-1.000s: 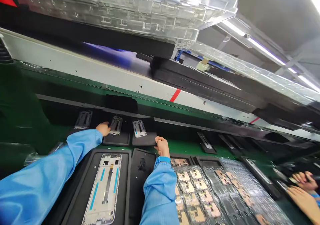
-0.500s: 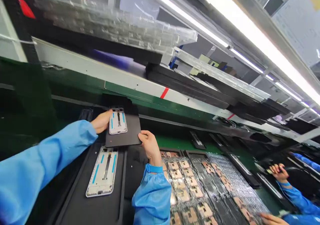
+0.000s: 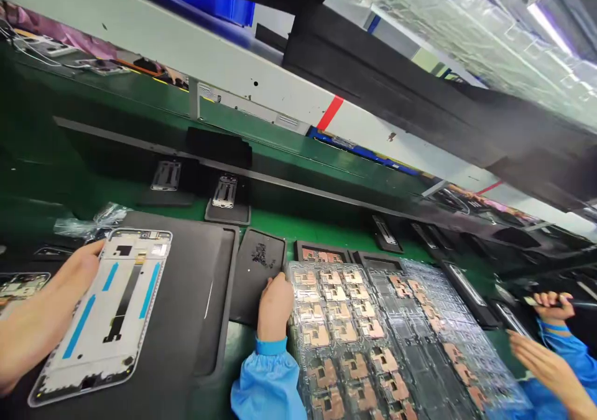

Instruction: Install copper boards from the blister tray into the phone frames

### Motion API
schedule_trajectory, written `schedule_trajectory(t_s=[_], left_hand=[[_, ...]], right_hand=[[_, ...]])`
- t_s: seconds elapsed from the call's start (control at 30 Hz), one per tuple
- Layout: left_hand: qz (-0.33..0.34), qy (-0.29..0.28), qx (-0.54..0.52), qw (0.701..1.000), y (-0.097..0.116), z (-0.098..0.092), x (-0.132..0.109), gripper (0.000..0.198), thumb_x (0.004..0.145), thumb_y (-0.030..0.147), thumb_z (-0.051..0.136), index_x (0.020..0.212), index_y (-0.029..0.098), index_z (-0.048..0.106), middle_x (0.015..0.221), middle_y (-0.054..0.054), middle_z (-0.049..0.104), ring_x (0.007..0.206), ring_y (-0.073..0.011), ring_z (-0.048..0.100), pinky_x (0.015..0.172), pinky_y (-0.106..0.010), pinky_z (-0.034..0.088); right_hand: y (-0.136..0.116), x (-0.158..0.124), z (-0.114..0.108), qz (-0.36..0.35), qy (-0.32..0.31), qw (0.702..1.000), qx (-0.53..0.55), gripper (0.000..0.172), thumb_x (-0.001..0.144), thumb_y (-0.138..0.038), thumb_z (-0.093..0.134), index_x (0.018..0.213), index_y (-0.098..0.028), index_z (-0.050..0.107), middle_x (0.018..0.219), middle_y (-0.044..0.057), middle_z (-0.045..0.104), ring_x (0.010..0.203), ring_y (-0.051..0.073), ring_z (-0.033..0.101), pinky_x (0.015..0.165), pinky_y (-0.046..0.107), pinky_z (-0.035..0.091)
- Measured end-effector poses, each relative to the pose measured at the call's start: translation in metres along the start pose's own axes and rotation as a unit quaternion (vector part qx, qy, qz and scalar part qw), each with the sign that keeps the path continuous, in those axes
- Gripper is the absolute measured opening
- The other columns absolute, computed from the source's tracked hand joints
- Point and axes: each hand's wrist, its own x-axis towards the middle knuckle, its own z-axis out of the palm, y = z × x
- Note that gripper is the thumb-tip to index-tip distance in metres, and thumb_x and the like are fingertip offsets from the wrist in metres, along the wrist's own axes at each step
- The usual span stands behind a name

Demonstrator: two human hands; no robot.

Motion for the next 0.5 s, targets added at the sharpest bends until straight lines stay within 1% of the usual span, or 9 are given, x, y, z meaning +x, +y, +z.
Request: schedule_trajectory(t_s=[0.07, 0.13, 0.17, 0.2, 0.23, 0.27, 0.37, 0.43, 0.5], left_hand=[[0.026, 0.012, 0.041, 0.999, -0.004, 0.007, 0.0, 0.068, 0.098, 0.083, 0.032, 0.155, 0.048, 0.039, 0.143, -0.003, 0.072, 0.126, -0.0392, 0.07, 0.104, -0.056, 0.057], [0.085, 0.02, 0.098, 0.991, -0.008, 0.013, 0.004, 0.069, 0.103, 0.075, 0.028, 0.163, 0.04, 0.032, 0.163, -0.003, 0.053, 0.149, -0.0365, 0.049, 0.126, -0.058, 0.034], [0.113, 0.022, 0.124, 0.986, -0.01, 0.014, 0.006, 0.07, 0.105, 0.071, 0.028, 0.165, 0.035, 0.03, 0.169, -0.003, 0.043, 0.157, -0.0335, 0.037, 0.132, -0.056, 0.022], [0.132, 0.021, 0.145, 0.98, -0.012, 0.015, 0.008, 0.071, 0.106, 0.068, 0.028, 0.166, 0.03, 0.03, 0.173, -0.004, 0.036, 0.161, -0.0303, 0.028, 0.134, -0.053, 0.014], [0.142, 0.019, 0.159, 0.977, -0.015, 0.015, 0.011, 0.072, 0.107, 0.066, 0.029, 0.167, 0.026, 0.031, 0.175, -0.004, 0.032, 0.163, -0.0277, 0.023, 0.135, -0.05, 0.01], [0.144, 0.015, 0.167, 0.975, -0.018, 0.015, 0.013, 0.072, 0.107, 0.065, 0.03, 0.167, 0.024, 0.032, 0.175, -0.004, 0.032, 0.163, -0.0263, 0.022, 0.135, -0.049, 0.01], [0.143, 0.001, 0.176, 0.974, -0.025, 0.014, 0.018, 0.072, 0.107, 0.064, 0.03, 0.167, 0.023, 0.032, 0.175, -0.004, 0.031, 0.164, -0.0257, 0.02, 0.135, -0.048, 0.01], [0.141, -0.01, 0.177, 0.974, -0.029, 0.013, 0.019, 0.072, 0.108, 0.062, 0.029, 0.168, 0.021, 0.029, 0.176, -0.005, 0.029, 0.165, -0.0265, 0.017, 0.135, -0.048, 0.005], [0.147, 0.0, 0.192, 0.97, -0.032, 0.01, 0.021, 0.069, 0.109, 0.059, 0.027, 0.167, 0.023, 0.03, 0.174, -0.004, 0.03, 0.164, -0.0288, 0.021, 0.136, -0.048, 0.005]], right_hand=[[-0.005, 0.004, 0.004, 0.038, -0.01, 0.999, -0.031, 0.025, 0.104, -0.037, 0.068, 0.12, -0.017, 0.069, 0.115, 0.006, 0.073, 0.098, 0.021, 0.073, 0.086, 0.04, 0.063], [-0.012, 0.01, 0.005, 0.066, -0.022, 0.996, -0.054, 0.023, 0.104, -0.035, 0.068, 0.118, -0.016, 0.07, 0.112, 0.006, 0.073, 0.098, 0.021, 0.074, 0.087, 0.041, 0.063], [-0.015, 0.013, 0.006, 0.073, -0.027, 0.995, -0.06, 0.022, 0.104, -0.034, 0.068, 0.117, -0.016, 0.07, 0.112, 0.006, 0.074, 0.097, 0.021, 0.074, 0.087, 0.041, 0.063], [-0.019, 0.017, 0.008, 0.077, -0.031, 0.995, -0.063, 0.021, 0.104, -0.033, 0.068, 0.117, -0.016, 0.07, 0.111, 0.006, 0.074, 0.096, 0.02, 0.074, 0.087, 0.041, 0.063], [-0.023, 0.02, 0.01, 0.079, -0.034, 0.994, -0.063, 0.021, 0.104, -0.032, 0.068, 0.116, -0.015, 0.07, 0.11, 0.005, 0.074, 0.095, 0.02, 0.074, 0.086, 0.041, 0.063], [-0.028, 0.022, 0.012, 0.08, -0.034, 0.994, -0.061, 0.02, 0.104, -0.031, 0.068, 0.116, -0.015, 0.07, 0.109, 0.005, 0.074, 0.094, 0.02, 0.074, 0.086, 0.041, 0.063], [-0.037, 0.021, 0.009, 0.078, -0.017, 0.996, -0.043, 0.016, 0.103, -0.029, 0.068, 0.109, -0.014, 0.069, 0.101, 0.004, 0.073, 0.086, 0.018, 0.073, 0.081, 0.037, 0.062], [-0.035, 0.009, -0.005, 0.071, 0.01, 0.997, -0.019, 0.012, 0.104, -0.023, 0.063, 0.1, -0.013, 0.068, 0.093, 0.006, 0.073, 0.081, 0.019, 0.072, 0.076, 0.034, 0.059], [-0.025, -0.014, -0.028, 0.055, 0.042, 0.998, 0.013, 0.017, 0.106, -0.021, 0.053, 0.095, -0.015, 0.065, 0.086, 0.008, 0.072, 0.077, 0.02, 0.072, 0.07, 0.031, 0.056]])
